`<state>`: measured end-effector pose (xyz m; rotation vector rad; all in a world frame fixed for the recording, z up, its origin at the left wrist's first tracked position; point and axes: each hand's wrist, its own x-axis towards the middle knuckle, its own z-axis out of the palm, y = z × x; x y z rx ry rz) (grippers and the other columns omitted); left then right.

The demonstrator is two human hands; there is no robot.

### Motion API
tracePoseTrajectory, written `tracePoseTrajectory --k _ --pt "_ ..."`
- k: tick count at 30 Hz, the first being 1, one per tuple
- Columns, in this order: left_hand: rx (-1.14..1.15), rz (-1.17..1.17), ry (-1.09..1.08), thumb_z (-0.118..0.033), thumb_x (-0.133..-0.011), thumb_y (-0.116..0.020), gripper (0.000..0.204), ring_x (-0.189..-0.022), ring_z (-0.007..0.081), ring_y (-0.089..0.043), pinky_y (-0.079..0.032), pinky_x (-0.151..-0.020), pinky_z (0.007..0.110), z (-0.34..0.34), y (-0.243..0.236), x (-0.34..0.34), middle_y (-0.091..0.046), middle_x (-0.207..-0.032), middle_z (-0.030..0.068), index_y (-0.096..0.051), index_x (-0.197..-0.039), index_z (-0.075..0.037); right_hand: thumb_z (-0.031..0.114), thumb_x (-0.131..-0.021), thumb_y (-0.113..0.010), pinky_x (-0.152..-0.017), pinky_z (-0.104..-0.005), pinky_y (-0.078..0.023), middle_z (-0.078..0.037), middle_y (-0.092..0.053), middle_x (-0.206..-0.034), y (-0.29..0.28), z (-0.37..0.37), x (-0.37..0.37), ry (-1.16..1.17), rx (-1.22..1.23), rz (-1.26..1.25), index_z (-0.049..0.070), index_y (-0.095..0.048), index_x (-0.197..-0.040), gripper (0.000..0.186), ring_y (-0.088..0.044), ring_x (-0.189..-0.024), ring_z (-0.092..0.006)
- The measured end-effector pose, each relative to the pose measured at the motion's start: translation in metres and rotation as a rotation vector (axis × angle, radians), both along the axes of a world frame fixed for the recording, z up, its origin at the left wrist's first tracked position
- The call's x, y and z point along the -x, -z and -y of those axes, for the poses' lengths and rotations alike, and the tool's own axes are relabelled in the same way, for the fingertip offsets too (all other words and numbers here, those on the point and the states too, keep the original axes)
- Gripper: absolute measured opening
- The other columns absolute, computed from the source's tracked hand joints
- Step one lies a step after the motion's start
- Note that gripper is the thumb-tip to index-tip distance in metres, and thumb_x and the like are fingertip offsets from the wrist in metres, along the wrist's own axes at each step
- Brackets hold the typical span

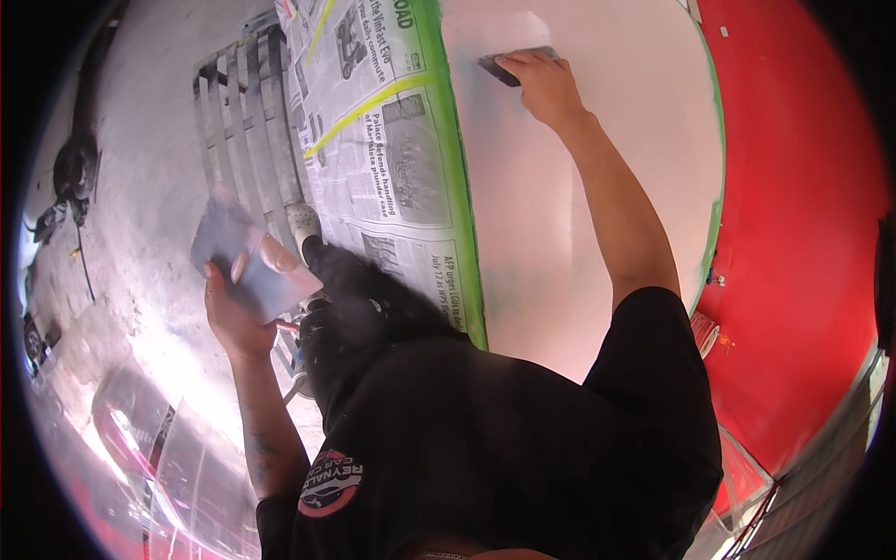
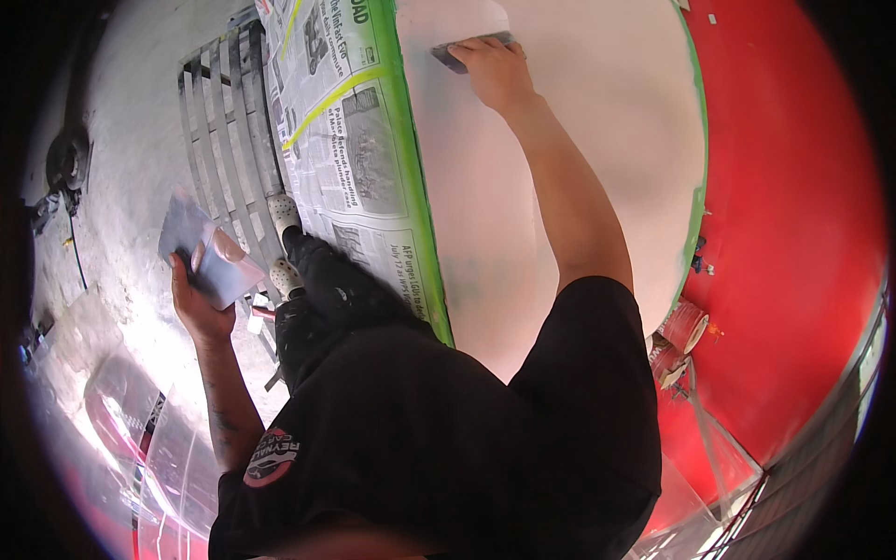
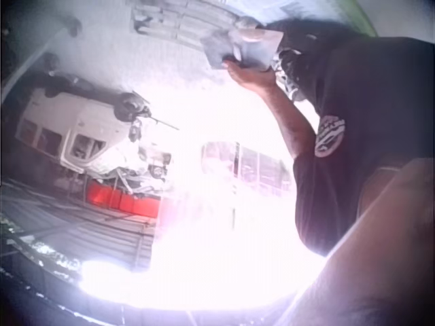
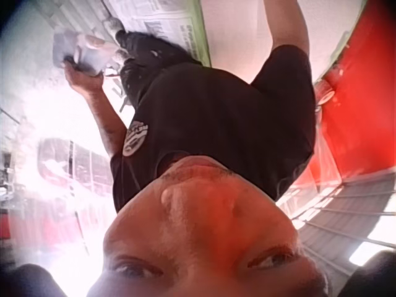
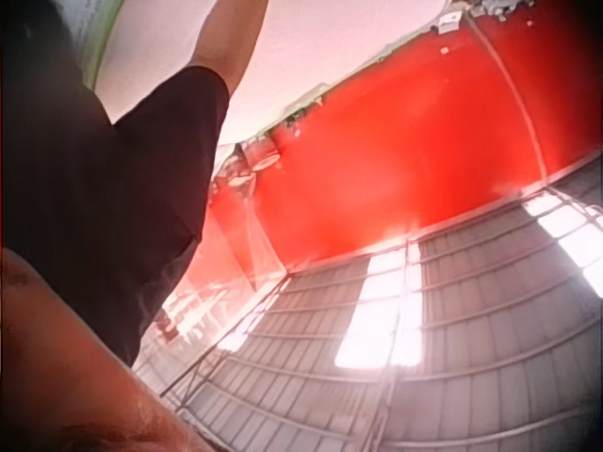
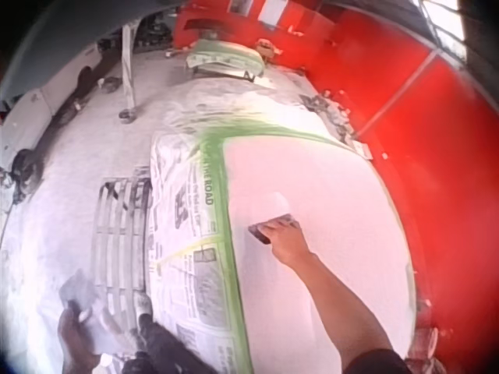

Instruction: Applying and smoothing auto body filler on a masked vehicle panel.

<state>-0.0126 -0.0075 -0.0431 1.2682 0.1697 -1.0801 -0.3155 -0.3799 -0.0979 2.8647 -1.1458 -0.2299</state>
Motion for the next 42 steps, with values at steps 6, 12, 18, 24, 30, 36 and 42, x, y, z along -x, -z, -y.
tracePoseTrajectory --k 6,12,18,24,30,36,42 --pt "0.018 0.089 0.052 -0.042 -0.098 -0.045 0.052 -0.111 0.0232 -0.059 -0.052 -0.089 0.038 -0.013 0.009 -0.007 -0.055 -0.124 0.0108 -0.042 -0.134 -0.004 -0.011 -0.076 -0.050 -0.096 -0.0400 -0.038 0.002 -0.055 -0.130 -0.012 -0.064 0.030 0.034 -0.118 0.033 0.016 -0.058 -0.127 0.058 -0.050 -0.119 -0.0209" --pt "0.064 -0.008 0.016 -0.041 -0.098 -0.046 0.052 -0.113 0.0231 -0.057 -0.050 -0.092 0.039 -0.019 -0.004 -0.005 -0.054 -0.126 0.0105 -0.042 -0.134 -0.004 -0.009 -0.076 -0.055 -0.096 -0.0394 -0.038 0.003 -0.056 -0.129 -0.022 -0.118 0.060 0.032 -0.148 0.017 0.015 -0.058 -0.125 0.055 -0.051 -0.118 -0.0208" --pt "0.062 0.038 0.007 -0.041 -0.097 -0.048 0.052 -0.114 0.0225 -0.056 -0.049 -0.093 0.039 -0.029 -0.010 -0.007 -0.054 -0.126 0.0095 -0.043 -0.134 -0.005 -0.007 -0.076 -0.056 -0.093 -0.0387 -0.039 0.003 -0.056 -0.127 -0.031 -0.175 0.087 0.045 -0.181 0.016 0.014 -0.059 -0.123 0.051 -0.050 -0.119 -0.0198" --pt "0.043 0.069 -0.026 -0.041 -0.098 -0.047 0.058 -0.122 0.0272 -0.049 -0.042 -0.100 0.043 -0.037 -0.018 -0.009 -0.047 -0.133 0.0151 -0.036 -0.138 0.001 -0.008 -0.074 -0.056 -0.094 -0.0389 -0.038 0.003 -0.054 -0.130 -0.038 -0.234 0.113 0.088 -0.246 0.009 0.014 -0.058 -0.124 0.055 -0.049 -0.120 -0.0204" --pt "0.021 0.082 -0.073 -0.041 -0.098 -0.048 0.056 -0.122 0.0253 -0.049 -0.041 -0.101 0.041 -0.044 -0.025 -0.007 -0.048 -0.133 0.0125 -0.040 -0.137 -0.001 -0.008 -0.072 -0.056 -0.094 -0.0395 -0.037 0.001 -0.052 -0.132 -0.043 -0.293 0.138 0.133 -0.285 -0.005 0.013 -0.056 -0.126 0.057 -0.048 -0.122 -0.0218" --pt "0.019 0.114 -0.056 -0.043 -0.096 -0.050 0.058 -0.124 0.0235 -0.048 -0.041 -0.102 0.039 -0.055 -0.023 -0.010 -0.047 -0.136 0.0110 -0.040 -0.138 -0.004 -0.006 -0.074 -0.054 -0.095 -0.0405 -0.036 0.000 -0.052 -0.133 -0.045 -0.353 0.166 0.191 -0.323 0.007 0.013 -0.055 -0.127 0.056 -0.048 -0.122 -0.0224" --pt "0.015 0.133 -0.042 -0.045 -0.095 -0.051 0.061 -0.125 0.0225 -0.047 -0.041 -0.103 0.038 -0.056 -0.026 -0.003 -0.045 -0.138 0.0104 -0.039 -0.140 -0.006 -0.003 -0.077 -0.049 -0.096 -0.0421 -0.036 -0.001 -0.054 -0.134 -0.047 -0.413 0.196 0.262 -0.400 0.001 0.015 -0.054 -0.131 0.058 -0.050 -0.123 -0.0250"
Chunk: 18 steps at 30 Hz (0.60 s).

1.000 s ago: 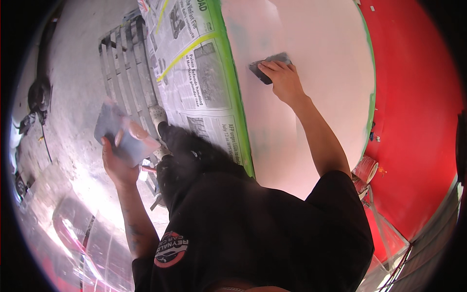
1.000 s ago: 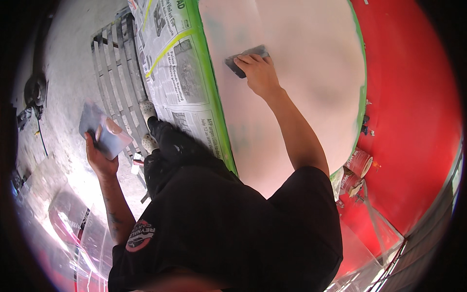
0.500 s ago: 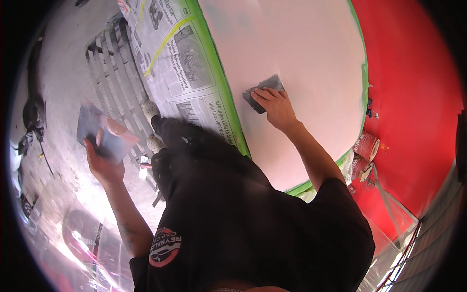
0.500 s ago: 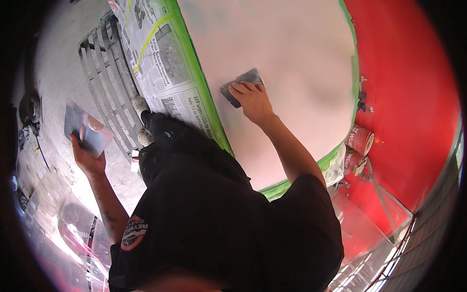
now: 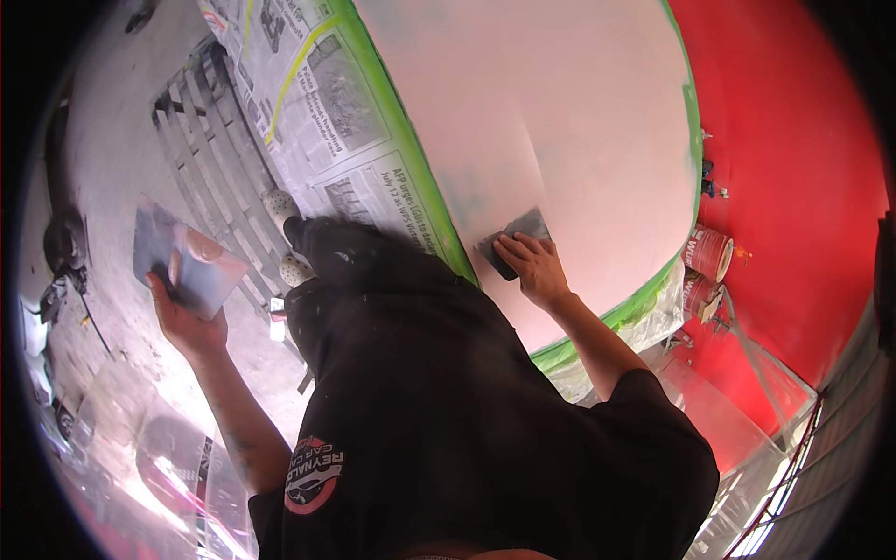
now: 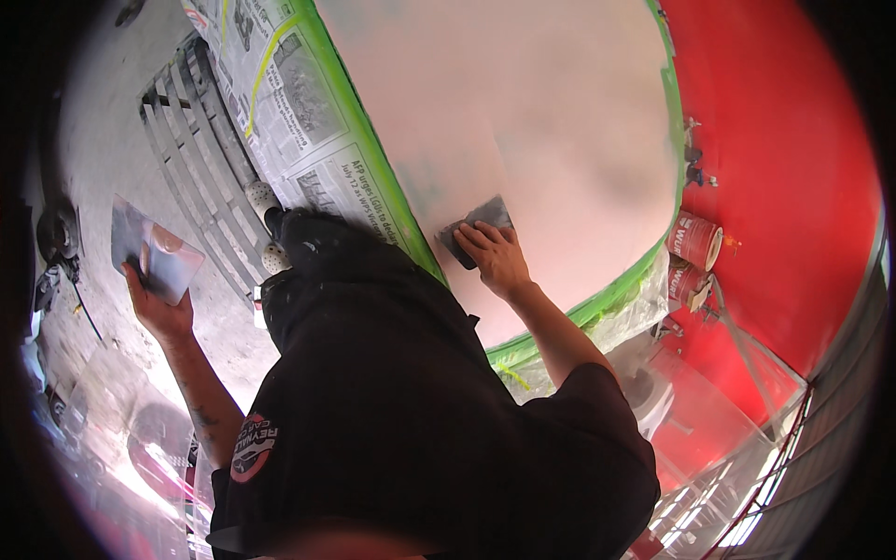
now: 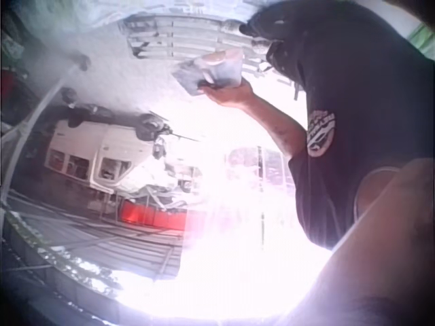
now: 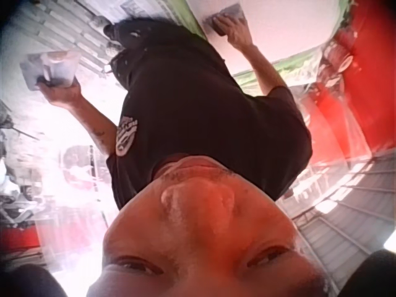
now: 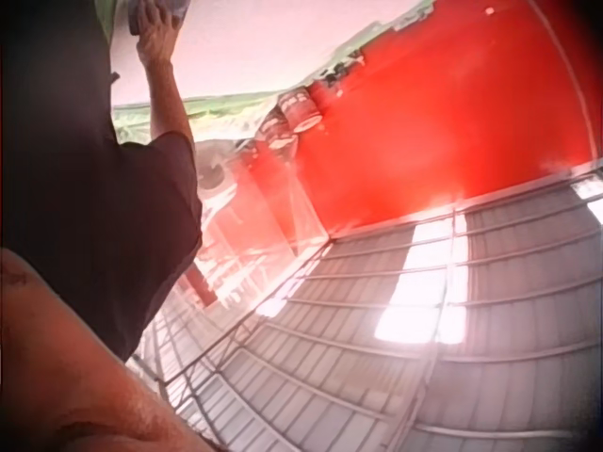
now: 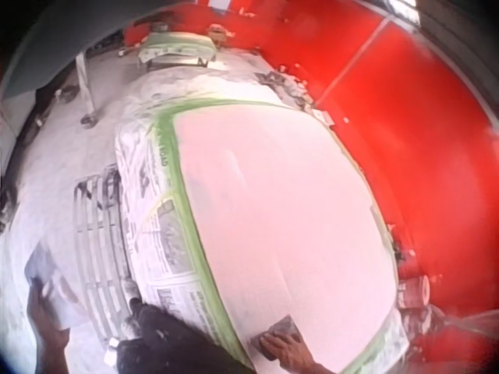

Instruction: Applying and smoothing auto body filler on a masked vehicle panel.

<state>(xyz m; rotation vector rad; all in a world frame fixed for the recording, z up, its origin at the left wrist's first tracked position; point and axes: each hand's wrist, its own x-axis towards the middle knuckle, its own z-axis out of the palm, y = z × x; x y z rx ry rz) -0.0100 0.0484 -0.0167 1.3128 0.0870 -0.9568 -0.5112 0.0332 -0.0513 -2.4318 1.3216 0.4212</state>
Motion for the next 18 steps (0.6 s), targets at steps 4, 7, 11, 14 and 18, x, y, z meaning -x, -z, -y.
tracePoseTrajectory --k 4,7,11,14,18 --pt "0.039 -0.003 0.020 -0.045 -0.095 -0.051 0.060 -0.125 0.0227 -0.048 -0.041 -0.103 0.038 -0.002 0.002 0.000 -0.045 -0.138 0.0101 -0.039 -0.140 -0.006 0.001 -0.078 -0.051 -0.099 -0.0402 -0.035 0.000 -0.051 -0.137 -0.002 -0.041 0.021 0.031 -0.069 -0.046 0.016 -0.052 -0.133 0.057 -0.046 -0.126 -0.0221" --pt "0.056 -0.033 0.013 -0.045 -0.095 -0.051 0.060 -0.124 0.0228 -0.048 -0.040 -0.103 0.038 0.001 0.001 0.004 -0.046 -0.138 0.0097 -0.039 -0.140 -0.007 0.000 -0.077 -0.052 -0.099 -0.0401 -0.035 0.000 -0.052 -0.137 -0.004 -0.067 0.036 0.034 -0.098 -0.084 0.017 -0.053 -0.132 0.057 -0.047 -0.126 -0.0220" --pt "0.018 0.181 0.102 -0.045 -0.095 -0.050 0.059 -0.124 0.0229 -0.048 -0.041 -0.102 0.038 -0.003 0.017 0.000 -0.047 -0.136 0.0091 -0.039 -0.140 -0.007 0.003 -0.075 -0.056 -0.091 -0.0423 -0.037 0.002 -0.058 -0.126 -0.019 -0.080 0.046 -0.002 -0.278 -0.195 0.016 -0.058 -0.124 0.051 -0.054 -0.114 -0.0218" --pt "0.158 -0.162 0.159 -0.044 -0.097 -0.047 0.056 -0.122 0.0234 -0.050 -0.042 -0.101 0.040 0.011 0.007 0.027 -0.050 -0.133 0.0089 -0.040 -0.138 -0.007 -0.002 -0.073 -0.056 -0.089 -0.0430 -0.039 -0.001 -0.062 -0.119 -0.038 -0.051 0.022 0.155 -0.213 -0.181 0.014 -0.061 -0.117 0.047 -0.056 -0.108 -0.0220" --pt "0.179 -0.307 0.238 -0.040 -0.099 -0.043 0.053 -0.118 0.0257 -0.054 -0.044 -0.099 0.041 0.038 0.016 0.090 -0.052 -0.129 0.0120 -0.040 -0.135 -0.001 -0.009 -0.074 -0.051 -0.099 -0.0438 -0.040 -0.012 -0.052 -0.129 -0.087 0.035 -0.090 0.431 -0.056 0.662 0.008 -0.057 -0.121 0.050 -0.051 -0.118 -0.0325"
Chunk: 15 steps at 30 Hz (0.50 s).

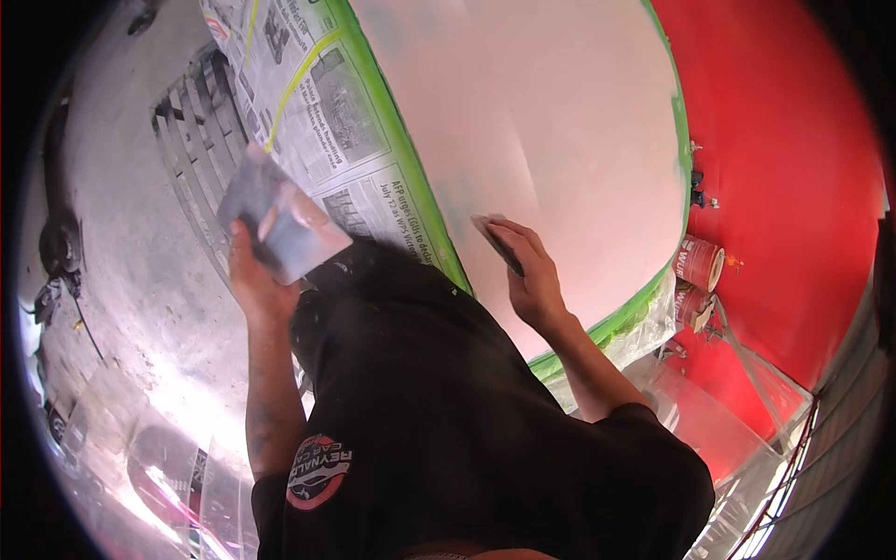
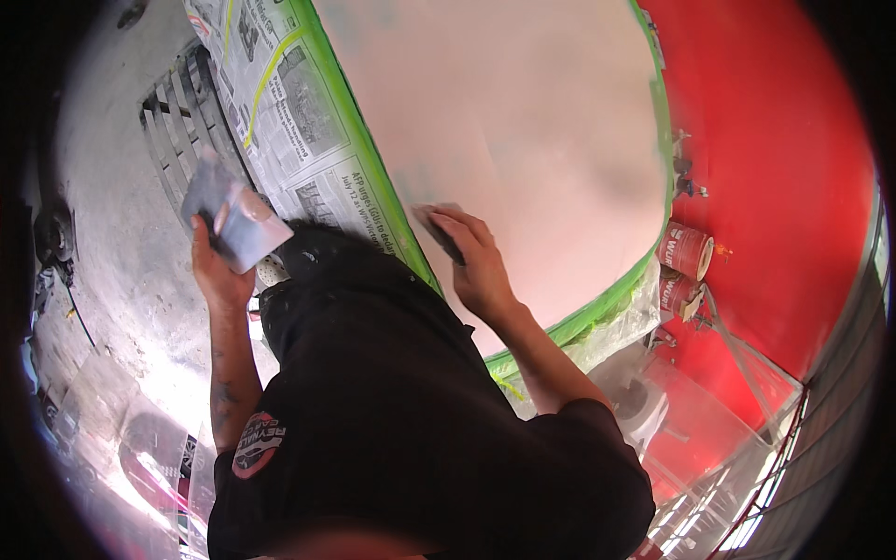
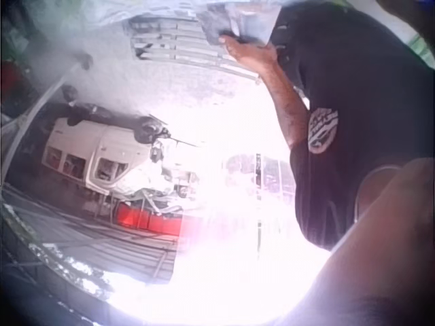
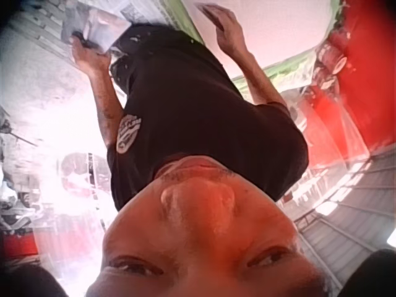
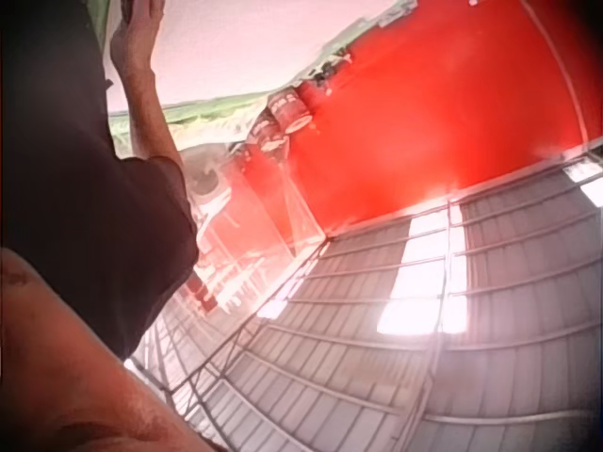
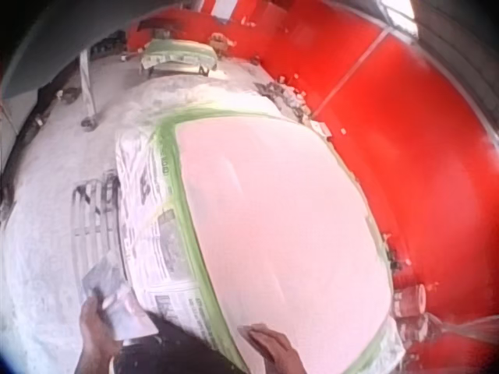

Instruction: Applying and smoothing auto body filler on a masked vehicle panel.

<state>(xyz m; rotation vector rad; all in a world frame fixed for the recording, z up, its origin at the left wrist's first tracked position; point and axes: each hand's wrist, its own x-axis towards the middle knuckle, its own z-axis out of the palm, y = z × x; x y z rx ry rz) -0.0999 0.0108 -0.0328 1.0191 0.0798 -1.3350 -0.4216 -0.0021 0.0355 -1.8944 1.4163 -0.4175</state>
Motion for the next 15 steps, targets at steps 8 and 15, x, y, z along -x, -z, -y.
tracePoseTrajectory --k 8,15 --pt "0.076 -0.083 0.024 -0.040 -0.097 -0.049 0.056 -0.107 0.0259 -0.059 -0.050 -0.089 0.039 0.035 -0.015 0.053 -0.057 -0.119 0.0164 -0.043 -0.129 0.005 0.001 -0.079 -0.063 -0.106 -0.0481 -0.035 -0.014 -0.039 -0.140 0.011 0.064 -0.065 -0.545 0.171 0.032 0.021 -0.052 -0.131 0.057 -0.040 -0.129 -0.0381" --pt "-0.121 0.150 -0.092 -0.045 -0.096 -0.047 0.055 -0.109 0.0260 -0.058 -0.053 -0.087 0.039 0.035 -0.018 -0.012 -0.055 -0.121 0.0146 -0.045 -0.128 0.001 -0.008 -0.079 -0.049 -0.095 -0.0445 -0.039 -0.002 -0.055 -0.124 0.072 0.276 -0.046 -0.327 0.601 -0.549 0.016 -0.056 -0.123 0.051 -0.051 -0.115 -0.0258"
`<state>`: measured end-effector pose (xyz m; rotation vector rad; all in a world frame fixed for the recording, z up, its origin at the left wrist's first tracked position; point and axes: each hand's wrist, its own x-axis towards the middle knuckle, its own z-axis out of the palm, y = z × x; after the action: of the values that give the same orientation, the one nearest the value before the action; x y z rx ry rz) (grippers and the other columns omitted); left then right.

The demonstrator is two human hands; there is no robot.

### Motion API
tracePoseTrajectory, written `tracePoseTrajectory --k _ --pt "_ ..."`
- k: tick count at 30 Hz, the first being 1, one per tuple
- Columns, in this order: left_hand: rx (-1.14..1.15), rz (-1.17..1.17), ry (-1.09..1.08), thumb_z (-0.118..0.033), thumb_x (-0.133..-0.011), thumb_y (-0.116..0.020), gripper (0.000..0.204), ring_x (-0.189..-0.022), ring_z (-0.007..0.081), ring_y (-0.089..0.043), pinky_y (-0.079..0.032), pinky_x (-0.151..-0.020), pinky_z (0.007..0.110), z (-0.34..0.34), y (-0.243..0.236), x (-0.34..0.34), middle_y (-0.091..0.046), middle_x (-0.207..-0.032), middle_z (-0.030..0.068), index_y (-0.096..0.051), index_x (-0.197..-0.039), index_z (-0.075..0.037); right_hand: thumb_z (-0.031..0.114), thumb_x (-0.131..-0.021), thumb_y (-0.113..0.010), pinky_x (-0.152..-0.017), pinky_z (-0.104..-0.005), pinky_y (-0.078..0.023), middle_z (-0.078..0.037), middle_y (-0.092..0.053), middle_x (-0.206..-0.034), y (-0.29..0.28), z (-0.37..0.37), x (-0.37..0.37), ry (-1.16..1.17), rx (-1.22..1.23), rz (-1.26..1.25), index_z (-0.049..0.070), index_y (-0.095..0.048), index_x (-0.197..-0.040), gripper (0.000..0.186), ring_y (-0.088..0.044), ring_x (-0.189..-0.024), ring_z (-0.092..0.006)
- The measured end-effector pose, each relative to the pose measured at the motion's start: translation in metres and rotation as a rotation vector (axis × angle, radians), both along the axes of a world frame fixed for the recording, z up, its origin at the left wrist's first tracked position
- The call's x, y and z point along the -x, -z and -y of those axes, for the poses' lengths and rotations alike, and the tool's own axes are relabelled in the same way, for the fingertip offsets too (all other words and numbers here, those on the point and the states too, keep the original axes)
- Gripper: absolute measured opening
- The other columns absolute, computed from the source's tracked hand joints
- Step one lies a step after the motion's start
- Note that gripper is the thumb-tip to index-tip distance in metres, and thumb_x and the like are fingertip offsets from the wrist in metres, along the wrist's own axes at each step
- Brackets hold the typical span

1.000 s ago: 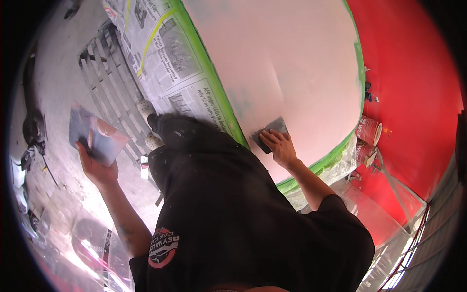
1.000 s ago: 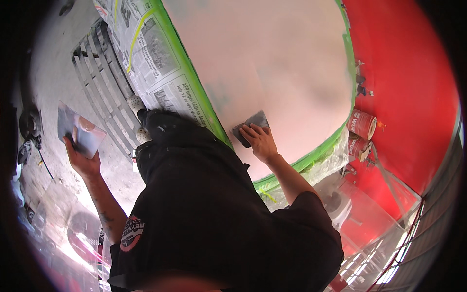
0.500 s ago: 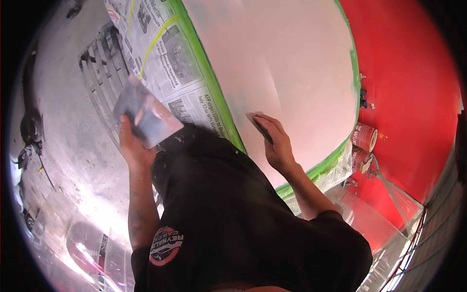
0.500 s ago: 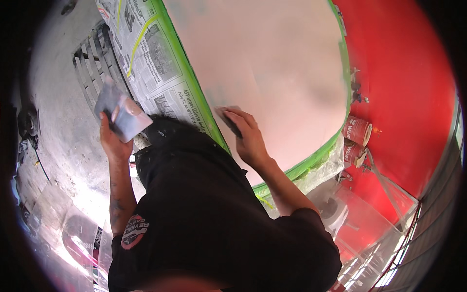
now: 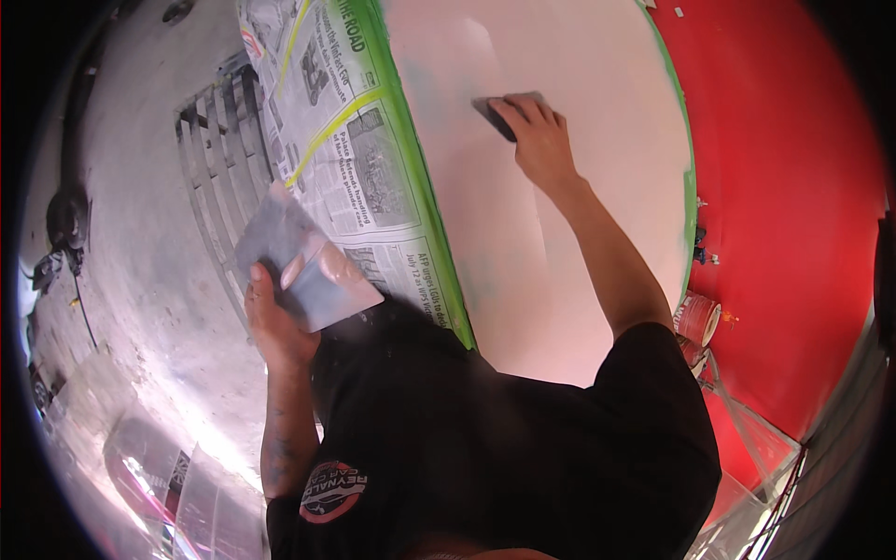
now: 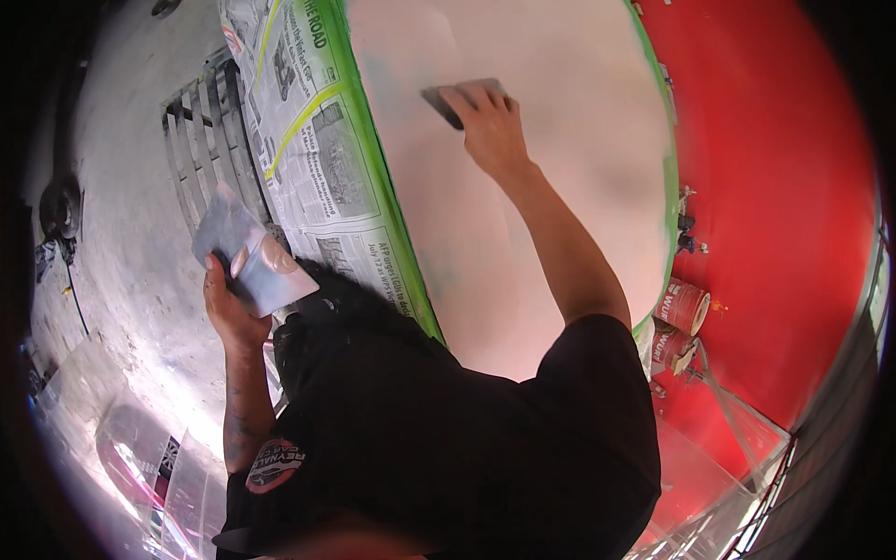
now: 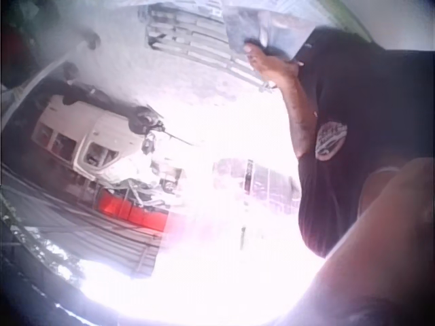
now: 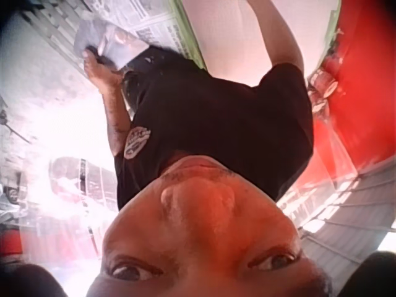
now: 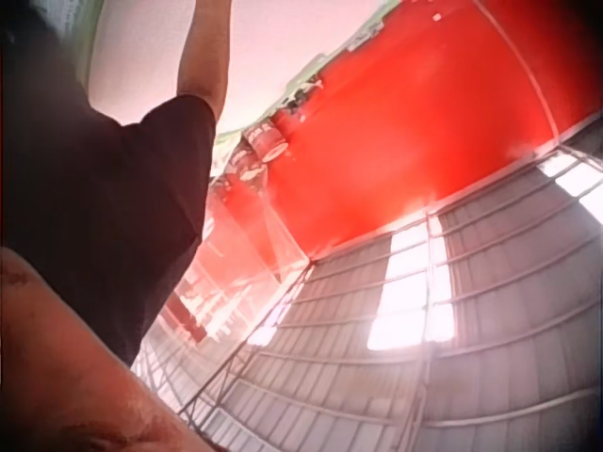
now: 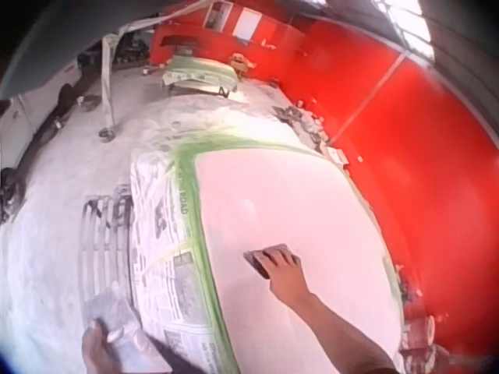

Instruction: Applying and smoothing auto body filler on a masked vehicle panel.

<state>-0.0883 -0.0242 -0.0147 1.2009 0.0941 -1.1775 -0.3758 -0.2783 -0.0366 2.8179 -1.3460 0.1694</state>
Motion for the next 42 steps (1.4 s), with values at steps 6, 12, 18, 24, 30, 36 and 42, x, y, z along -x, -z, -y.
tracePoseTrajectory --k 6,12,18,24,30,36,42 --pt "-0.277 0.131 -0.182 -0.044 -0.097 -0.045 0.058 -0.108 0.0300 -0.058 -0.053 -0.085 0.041 -0.066 0.035 -0.052 -0.054 -0.122 0.0207 -0.042 -0.130 0.004 -0.002 -0.086 -0.046 -0.093 -0.0439 -0.043 0.001 -0.057 -0.124 0.036 0.179 -0.045 0.187 0.078 -0.320 0.019 -0.056 -0.126 0.046 -0.052 -0.117 -0.0219" --pt "-0.297 0.171 -0.341 -0.023 -0.094 -0.057 0.055 -0.110 0.0336 -0.056 -0.050 -0.089 0.041 -0.113 0.064 -0.081 -0.052 -0.125 0.0247 -0.035 -0.136 0.004 0.002 -0.088 -0.043 -0.090 -0.0437 -0.045 0.002 -0.058 -0.125 0.063 0.239 -0.055 0.184 0.036 -0.454 0.021 -0.056 -0.127 0.045 -0.054 -0.116 -0.0191" --pt "-0.490 1.463 0.425 -0.007 -0.084 -0.064 0.061 -0.112 0.0337 -0.055 -0.048 -0.091 0.039 -0.115 0.079 -0.088 -0.052 -0.124 0.0255 -0.035 -0.135 0.007 -0.006 -0.081 -0.044 -0.094 -0.0393 -0.042 0.004 -0.064 -0.119 0.067 0.208 -0.041 0.027 -0.030 -0.296 0.022 -0.061 -0.122 0.052 -0.057 -0.112 -0.0157" --pt "-0.319 0.141 -0.256 -0.036 -0.096 -0.052 0.057 -0.113 0.0285 -0.055 -0.050 -0.090 0.037 -0.045 0.042 -0.085 -0.053 -0.125 0.0198 -0.039 -0.136 0.003 -0.013 -0.075 -0.047 -0.099 -0.0383 -0.037 0.005 -0.060 -0.124 0.052 0.139 0.008 -0.012 -0.095 -0.228 0.023 -0.060 -0.123 0.061 -0.056 -0.113 -0.0173" --pt "-0.354 0.177 -0.253 -0.045 -0.097 -0.046 0.061 -0.115 0.0240 -0.054 -0.052 -0.088 0.035 -0.046 0.030 -0.084 -0.050 -0.129 0.0161 -0.040 -0.133 0.003 -0.015 -0.072 -0.049 -0.101 -0.0381 -0.036 0.006 -0.058 -0.127 0.039 0.072 0.042 -0.015 -0.153 -0.228 0.021 -0.060 -0.123 0.063 -0.054 -0.116 -0.0162" --pt "-0.252 0.177 -0.243 -0.042 -0.097 -0.049 0.058 -0.117 0.0252 -0.052 -0.048 -0.095 0.040 -0.067 0.034 -0.092 -0.049 -0.131 0.0156 -0.040 -0.135 0.002 -0.016 -0.071 -0.050 -0.100 -0.0378 -0.036 0.006 -0.056 -0.129 0.028 0.011 0.074 -0.005 -0.224 -0.243 0.021 -0.059 -0.123 0.064 -0.050 -0.121 -0.0144" --pt "-0.102 0.098 -0.236 -0.042 -0.097 -0.048 0.054 -0.118 0.0217 -0.053 -0.044 -0.097 0.035 -0.087 0.027 -0.092 -0.053 -0.131 0.0098 -0.044 -0.135 -0.004 -0.014 -0.073 -0.051 -0.100 -0.0384 -0.036 0.006 -0.056 -0.130 0.022 -0.045 0.105 0.012 -0.271 -0.252 0.020 -0.059 -0.123 0.062 -0.050 -0.122 -0.0154"
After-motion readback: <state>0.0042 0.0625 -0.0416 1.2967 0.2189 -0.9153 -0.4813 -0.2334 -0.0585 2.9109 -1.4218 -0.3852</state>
